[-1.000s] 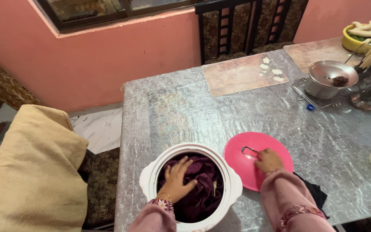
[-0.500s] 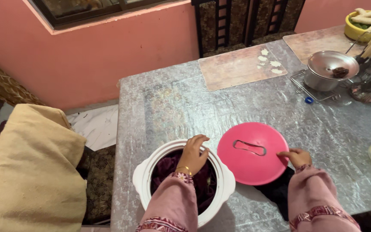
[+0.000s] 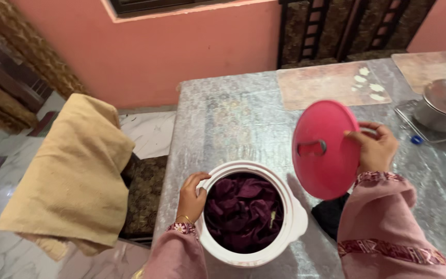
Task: The person clears placemats and glasses from a table, wipes the table surface and individual placemats with a cloth, and carries a white board back and forth between the table and a bed.
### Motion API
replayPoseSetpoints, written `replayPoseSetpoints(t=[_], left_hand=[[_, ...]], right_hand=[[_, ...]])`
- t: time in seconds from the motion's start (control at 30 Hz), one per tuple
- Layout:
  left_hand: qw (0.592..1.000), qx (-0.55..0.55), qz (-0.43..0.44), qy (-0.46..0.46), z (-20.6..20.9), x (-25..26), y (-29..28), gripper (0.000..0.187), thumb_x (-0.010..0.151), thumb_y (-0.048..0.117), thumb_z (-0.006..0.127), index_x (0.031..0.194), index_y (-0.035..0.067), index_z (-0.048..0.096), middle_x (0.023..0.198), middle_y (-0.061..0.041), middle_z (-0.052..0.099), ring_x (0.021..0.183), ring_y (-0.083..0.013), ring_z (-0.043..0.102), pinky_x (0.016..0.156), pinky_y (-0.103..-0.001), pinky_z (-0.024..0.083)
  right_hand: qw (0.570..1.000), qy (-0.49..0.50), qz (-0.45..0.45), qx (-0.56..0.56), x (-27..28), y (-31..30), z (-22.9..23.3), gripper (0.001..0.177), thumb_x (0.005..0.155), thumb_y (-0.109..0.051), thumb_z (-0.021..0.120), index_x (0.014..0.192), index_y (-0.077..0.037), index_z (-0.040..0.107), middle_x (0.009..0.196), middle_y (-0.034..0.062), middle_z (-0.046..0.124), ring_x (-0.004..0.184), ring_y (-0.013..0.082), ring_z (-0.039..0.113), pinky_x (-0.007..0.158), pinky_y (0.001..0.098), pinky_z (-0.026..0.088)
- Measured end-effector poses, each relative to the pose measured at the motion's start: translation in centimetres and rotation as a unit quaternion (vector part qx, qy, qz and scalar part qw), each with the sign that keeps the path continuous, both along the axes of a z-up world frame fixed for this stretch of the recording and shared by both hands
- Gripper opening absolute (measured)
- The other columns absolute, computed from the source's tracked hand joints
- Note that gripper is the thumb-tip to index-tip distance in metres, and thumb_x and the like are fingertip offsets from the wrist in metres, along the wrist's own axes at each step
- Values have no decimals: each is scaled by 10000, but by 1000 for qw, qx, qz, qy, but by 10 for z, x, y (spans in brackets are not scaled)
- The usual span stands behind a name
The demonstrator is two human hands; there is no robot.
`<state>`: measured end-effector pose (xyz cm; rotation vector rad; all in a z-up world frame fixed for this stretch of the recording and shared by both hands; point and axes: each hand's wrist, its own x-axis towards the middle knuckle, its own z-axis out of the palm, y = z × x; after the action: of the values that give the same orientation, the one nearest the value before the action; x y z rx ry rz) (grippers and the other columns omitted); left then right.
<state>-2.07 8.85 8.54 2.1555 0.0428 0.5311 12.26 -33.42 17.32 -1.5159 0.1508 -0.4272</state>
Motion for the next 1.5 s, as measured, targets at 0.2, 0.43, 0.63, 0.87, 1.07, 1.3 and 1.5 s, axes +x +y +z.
replayPoseSetpoints(t=[0.2, 0.43, 0.63, 0.87, 1.07, 1.3, 1.5], left_hand=[[995, -98, 30, 5, -6, -14, 33, 318, 901, 40, 556, 1170, 45, 724, 1255, -99, 716, 1209, -259, 668, 1032, -370, 521], [974, -101, -2, 205, -25, -12, 21, 671, 1006, 519, 414, 1561, 144, 379, 1623, -77, 398, 1465, -228, 425, 1191, -420, 377], [970, 152, -94, 164, -41, -23, 9, 729, 1032, 528, 342, 1579, 49, 296, 1675, -98, 263, 1571, -214, 116, 1248, -476, -51], [962, 203, -129, 129, -39, -18, 4, 601, 1038, 368, 414, 1526, 17, 381, 1626, -144, 338, 1559, -247, 198, 1260, -517, 1], [951, 266, -92, 127, -42, -10, -7, 596, 1008, 347, 447, 1498, 10, 402, 1613, -148, 339, 1562, -283, 210, 1274, -532, 23], [938, 282, -176, 97, -10, -15, -38, 685, 1020, 528, 406, 1549, 94, 366, 1648, -108, 279, 1537, -309, 180, 1226, -527, 55], [944, 272, -166, 80, -1, -18, -38, 704, 1000, 549, 429, 1545, 103, 399, 1637, -98, 331, 1534, -304, 208, 1228, -515, 82]], right_hand=[[974, -84, 38, 206, -19, 66, 23, 312, 880, 36, 779, 1179, 28, 689, 997, 145, 751, 834, 195, 752, 746, 294, 633], [981, 155, 39, 109, -90, 141, -63, 340, 953, -115, 695, 1288, -60, 721, 1058, 95, 764, 888, 146, 702, 737, 255, 553], [989, 147, 12, 22, -132, 130, -136, 393, 1061, -194, 617, 1423, -54, 674, 1113, 234, 705, 871, 195, 606, 723, 322, 488], [860, 29, -4, -510, -171, 123, -177, 593, 1006, -401, 503, 1488, -56, 495, 1515, 192, 498, 1476, 400, 330, 1185, 586, 238], [795, 80, 19, -601, -175, 129, -179, 652, 1016, -493, 360, 1567, -145, 347, 1655, 15, 287, 1564, 294, 171, 1210, 669, 34], [749, 251, -89, -606, -127, 8, -214, 586, 971, -667, 418, 1510, -438, 418, 1736, -38, 231, 1618, 276, 95, 1180, 768, 43], [663, 503, -15, -555, -154, -50, -256, 869, 799, -756, 617, 1569, -515, 294, 1686, -25, 237, 1556, 268, 243, 1167, 732, 210]])
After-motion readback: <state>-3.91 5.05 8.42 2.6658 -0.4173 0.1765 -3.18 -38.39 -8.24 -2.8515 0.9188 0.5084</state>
